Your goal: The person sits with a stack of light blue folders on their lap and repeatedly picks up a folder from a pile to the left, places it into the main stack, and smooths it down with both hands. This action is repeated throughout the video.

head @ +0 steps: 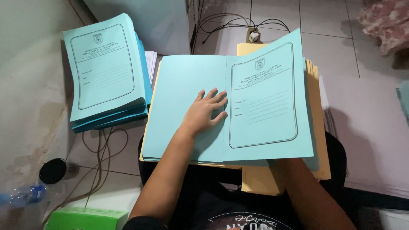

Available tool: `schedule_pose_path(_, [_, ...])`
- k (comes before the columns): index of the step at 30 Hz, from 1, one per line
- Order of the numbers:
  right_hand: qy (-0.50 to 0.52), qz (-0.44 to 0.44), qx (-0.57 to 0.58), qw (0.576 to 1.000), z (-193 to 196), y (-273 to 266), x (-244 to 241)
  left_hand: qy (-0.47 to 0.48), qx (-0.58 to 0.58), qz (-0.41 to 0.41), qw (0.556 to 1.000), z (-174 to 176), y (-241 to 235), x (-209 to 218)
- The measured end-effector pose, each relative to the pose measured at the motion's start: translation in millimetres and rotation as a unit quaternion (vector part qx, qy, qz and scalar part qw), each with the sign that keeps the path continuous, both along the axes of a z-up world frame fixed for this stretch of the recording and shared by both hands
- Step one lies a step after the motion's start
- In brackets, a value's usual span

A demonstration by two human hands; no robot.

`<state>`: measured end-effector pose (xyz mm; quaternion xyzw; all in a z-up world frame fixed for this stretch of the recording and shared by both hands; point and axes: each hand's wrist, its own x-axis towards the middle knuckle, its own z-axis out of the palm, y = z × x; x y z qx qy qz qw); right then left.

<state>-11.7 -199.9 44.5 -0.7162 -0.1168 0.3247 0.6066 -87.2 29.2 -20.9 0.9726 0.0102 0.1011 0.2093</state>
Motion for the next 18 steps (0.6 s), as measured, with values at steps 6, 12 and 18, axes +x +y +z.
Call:
schedule_pose_path(6, [-0.076,0.219,0.005,0.973,-48.3,44.0,-19.8,-0.001,-0.042,0.008,0.999,-16.3,8.0,2.0])
schedule_pose_path(12, [-0.364,0.312,-0.308,0.822,-42.8,51.0,-35.8,-0.176,-0.507,-0.012,0.844,37.3,58.7,-67.6])
schedule_pose_path(18, [-0.396,0.3,-0.297,0.816,-53.8,48.7,-40.5,-0.169,-0.404,0.155,0.885,168.7,50.5,-154.6])
